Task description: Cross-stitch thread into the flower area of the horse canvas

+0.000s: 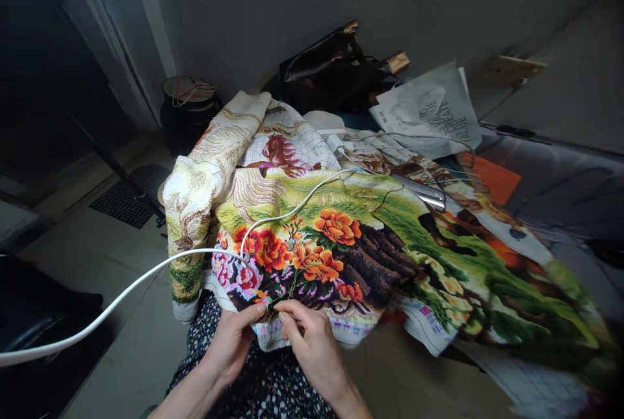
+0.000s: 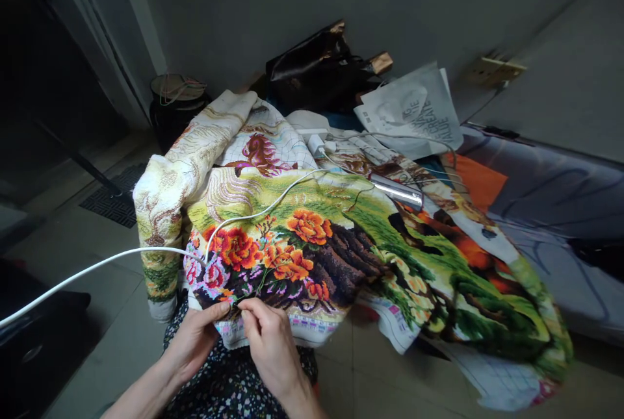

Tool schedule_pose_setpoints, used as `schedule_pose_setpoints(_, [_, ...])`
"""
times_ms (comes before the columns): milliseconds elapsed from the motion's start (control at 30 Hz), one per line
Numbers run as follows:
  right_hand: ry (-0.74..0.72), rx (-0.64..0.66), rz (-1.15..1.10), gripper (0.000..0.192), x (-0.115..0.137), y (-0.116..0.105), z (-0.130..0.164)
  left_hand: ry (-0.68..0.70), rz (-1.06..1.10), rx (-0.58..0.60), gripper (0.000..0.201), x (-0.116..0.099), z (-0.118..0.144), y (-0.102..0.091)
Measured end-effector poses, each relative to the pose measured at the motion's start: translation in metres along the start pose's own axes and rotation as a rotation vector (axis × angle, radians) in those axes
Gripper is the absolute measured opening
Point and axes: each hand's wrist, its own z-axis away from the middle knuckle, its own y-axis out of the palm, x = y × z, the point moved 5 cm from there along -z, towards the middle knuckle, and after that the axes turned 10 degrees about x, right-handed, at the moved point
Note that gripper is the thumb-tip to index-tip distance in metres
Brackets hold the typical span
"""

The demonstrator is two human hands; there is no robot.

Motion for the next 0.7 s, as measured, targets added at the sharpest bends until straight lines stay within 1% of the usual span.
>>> schedule_pose_setpoints(67, [0.008,-0.015,0.055,0.023,0.0006,0.0016,-0.0024,0.013,0.005,0.003,0.063,0.0003,-0.0002,-0.0004])
schedule_pose_setpoints(167, [0.021,-0.024,0.069,0.025,0.0004,0.0024,-0.0048,0.018,0.007,0.014,0.069,0.0013,-0.0011,-0.0011])
schedule_pose_setpoints(300, [0.045,-0.021,0.106,0.026,0.0008,0.0047,-0.0049,0.021,0.01,0.03,0.072,0.0018,-0.0022,-0.002])
schedule_pose_setpoints(400, [0.032,-0.029,0.155,0.025,0.0028,0.0052,-0.0052,0.026,0.01,0.028,0.073,0.0019,-0.0025,-0.0026])
schedule_pose_setpoints(533, [0.006,-0.065,0.231,0.026,0.0062,0.0049,-0.0064,0.034,0.008,0.023,0.07,0.0021,-0.0025,-0.0019])
schedule_pose_setpoints(700, [-0.025,-0.143,0.29,0.028,0.0072,0.0097,-0.0057,0.05,0.001,0.014,0.058,0.0024,-0.0032,-0.0017])
